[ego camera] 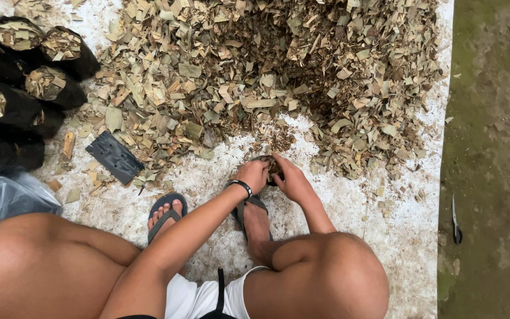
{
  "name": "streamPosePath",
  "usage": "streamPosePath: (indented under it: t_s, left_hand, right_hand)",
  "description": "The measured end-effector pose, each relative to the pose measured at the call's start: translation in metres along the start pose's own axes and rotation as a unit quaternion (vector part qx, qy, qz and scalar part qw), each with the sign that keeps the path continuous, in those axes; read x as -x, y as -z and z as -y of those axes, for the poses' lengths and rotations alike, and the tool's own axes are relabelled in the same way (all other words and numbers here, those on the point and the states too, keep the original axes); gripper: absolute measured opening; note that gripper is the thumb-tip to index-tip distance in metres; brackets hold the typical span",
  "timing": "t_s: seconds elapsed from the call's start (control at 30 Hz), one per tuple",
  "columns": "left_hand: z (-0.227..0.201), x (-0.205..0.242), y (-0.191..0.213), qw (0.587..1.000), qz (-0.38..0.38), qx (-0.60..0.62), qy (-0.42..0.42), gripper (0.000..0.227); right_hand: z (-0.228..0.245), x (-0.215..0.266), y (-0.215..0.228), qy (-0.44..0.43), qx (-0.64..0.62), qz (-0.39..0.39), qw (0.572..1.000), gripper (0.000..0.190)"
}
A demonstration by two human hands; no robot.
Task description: The person scoops wood chips from a large pile on the floor and packs them into small black plastic pots. They press the chips down by hand to compact them, then place the filled pots into a group of similar pots nearby.
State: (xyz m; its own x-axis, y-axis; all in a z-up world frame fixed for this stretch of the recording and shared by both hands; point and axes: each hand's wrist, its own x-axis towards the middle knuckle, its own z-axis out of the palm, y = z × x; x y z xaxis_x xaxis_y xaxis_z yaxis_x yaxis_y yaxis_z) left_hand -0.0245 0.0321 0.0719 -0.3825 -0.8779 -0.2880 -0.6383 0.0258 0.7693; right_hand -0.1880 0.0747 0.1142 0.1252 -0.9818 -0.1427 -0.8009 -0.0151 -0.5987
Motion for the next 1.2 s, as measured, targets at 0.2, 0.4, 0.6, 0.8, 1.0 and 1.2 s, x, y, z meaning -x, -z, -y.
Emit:
streamPosePath:
  t_s: [0.2,0.4,0.6,0.8,1.0,1.2]
  left_hand:
    - [0.031,-0.012,-0.008,0.988,-0.001,-0.101,-0.117,0.017]
    - [0.044,-0.017,-0.013,0.959,-0.033,-0.218,-0.176,0.011]
    - [0.040,-0.013,-0.015,0.962,-0.021,-0.215,-0.167,0.014]
    - [0.042,-0.004,0.001,0.963,-0.039,-0.171,-0.205,0.018]
    - [0.049,0.000,0.000,0.947,-0.061,-0.187,-0.253,0.025]
    - [0.060,-0.004,0.004,0.941,-0.033,-0.183,-0.282,0.021]
  right_hand:
    - [-0.003,0.012,-0.016,0.060,0.030,-0.094,0.993,0.042]
    - [-0.016,0.020,-0.034,0.072,0.048,-0.187,0.978,0.040]
    - [-0.012,0.038,-0.054,0.093,0.067,-0.147,0.982,0.031]
    - [-0.003,0.039,-0.054,0.148,0.172,-0.091,0.970,0.045]
    - [0.000,0.033,-0.049,0.103,0.199,-0.034,0.974,0.043]
    - [0.007,0.027,-0.045,0.102,0.242,-0.002,0.965,0.042]
